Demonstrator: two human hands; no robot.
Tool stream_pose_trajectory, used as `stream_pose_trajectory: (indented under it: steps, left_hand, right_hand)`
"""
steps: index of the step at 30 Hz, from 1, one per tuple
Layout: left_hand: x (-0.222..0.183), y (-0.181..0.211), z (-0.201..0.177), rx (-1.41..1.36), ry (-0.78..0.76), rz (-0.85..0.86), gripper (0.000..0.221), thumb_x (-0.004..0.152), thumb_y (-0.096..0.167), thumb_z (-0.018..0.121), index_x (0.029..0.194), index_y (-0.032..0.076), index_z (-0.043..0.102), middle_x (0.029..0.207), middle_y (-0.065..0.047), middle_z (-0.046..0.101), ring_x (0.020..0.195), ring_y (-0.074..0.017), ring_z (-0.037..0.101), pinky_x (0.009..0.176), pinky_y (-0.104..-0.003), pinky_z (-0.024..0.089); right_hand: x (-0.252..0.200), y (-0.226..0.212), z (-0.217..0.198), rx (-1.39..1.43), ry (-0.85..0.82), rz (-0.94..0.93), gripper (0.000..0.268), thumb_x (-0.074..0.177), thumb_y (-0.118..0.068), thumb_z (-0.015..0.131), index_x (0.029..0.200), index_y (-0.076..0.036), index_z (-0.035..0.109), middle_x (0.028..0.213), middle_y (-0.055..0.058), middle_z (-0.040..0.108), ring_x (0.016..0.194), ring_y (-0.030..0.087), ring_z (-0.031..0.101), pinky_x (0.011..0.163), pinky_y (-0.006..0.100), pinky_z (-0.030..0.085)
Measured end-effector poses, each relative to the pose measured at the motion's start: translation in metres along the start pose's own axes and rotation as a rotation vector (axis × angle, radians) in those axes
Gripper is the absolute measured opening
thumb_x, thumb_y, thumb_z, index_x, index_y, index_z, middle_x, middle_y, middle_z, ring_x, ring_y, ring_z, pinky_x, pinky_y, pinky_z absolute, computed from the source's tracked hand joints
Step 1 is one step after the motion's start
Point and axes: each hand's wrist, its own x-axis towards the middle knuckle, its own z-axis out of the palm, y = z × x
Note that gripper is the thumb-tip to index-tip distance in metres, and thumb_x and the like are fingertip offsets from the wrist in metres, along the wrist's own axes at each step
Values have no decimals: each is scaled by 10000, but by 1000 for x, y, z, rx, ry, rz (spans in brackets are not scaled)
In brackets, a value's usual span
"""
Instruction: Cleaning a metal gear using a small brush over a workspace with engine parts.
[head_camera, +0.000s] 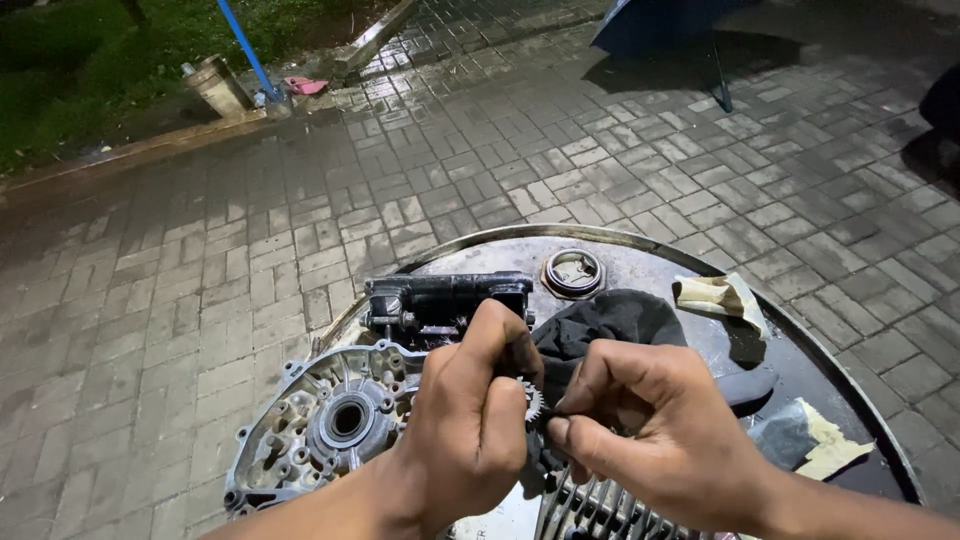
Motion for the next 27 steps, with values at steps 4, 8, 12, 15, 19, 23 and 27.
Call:
stream_pose_trajectory:
  steps: [4, 8, 12, 15, 19, 23, 27]
  left_hand:
    - [0, 1, 0, 14, -6, -7, 118, 821, 96, 381, 870, 81, 487, 615, -28, 465, 494, -163, 375, 480, -342, 355]
    - [0, -1, 1, 17, -2, -13, 136, 812, 94, 373, 874, 78, 494, 631, -33, 501, 505, -159, 411, 485, -337, 373]
    - [1, 0, 1, -9, 11, -9, 135, 810, 78, 371, 870, 72, 491, 663, -41, 523, 521, -167, 422, 500, -337, 390]
    - [0, 0, 2, 16, 7, 12, 126, 833, 90, 372, 876, 70, 489, 633, -33, 502, 482, -151, 382, 470, -339, 362]
    - [0, -1, 1, 16, -4, -4, 121, 818, 93, 370, 865, 71, 479, 630, -32, 484, 501, -155, 387, 480, -339, 359]
    - [1, 1, 1, 23, -8, -49, 103, 812, 102, 380, 853, 85, 474, 645, -35, 503, 535, -174, 411, 502, -353, 378]
    - [0, -1, 2, 28, -28, -59, 70, 809, 96, 398, 850, 91, 454, 639, -30, 487, 524, -182, 397, 489, -359, 371]
  right_hand:
    - [-1, 0, -1, -34, 6, 29, 208, 801, 8, 832, 728, -10, 639, 586, 98, 689, 454, 145, 683, 387, 253, 570]
    - [-2, -1, 1, -141, 24, -25, 230, 801, -47, 850, 715, -48, 637, 585, 56, 698, 438, 72, 611, 339, 202, 461]
    - [-1, 2, 3, -190, 22, -33, 220, 764, 11, 831, 692, -58, 634, 618, 3, 653, 526, 48, 545, 430, 217, 446]
    - [-3, 0, 2, -147, 16, -39, 239, 802, -35, 851, 707, -57, 633, 593, 26, 669, 470, 61, 553, 361, 209, 441]
    - [-5, 5, 4, -92, 61, -4, 248, 803, -6, 848, 721, -42, 617, 633, 49, 677, 505, 76, 587, 408, 221, 485]
    - [-6, 6, 4, -61, 82, -2, 246, 799, 28, 836, 723, -31, 610, 658, 64, 680, 538, 90, 602, 444, 235, 537]
    - [-4, 3, 2, -170, 87, -27, 231, 789, -11, 835, 703, -42, 623, 632, 45, 693, 496, 78, 574, 398, 221, 484]
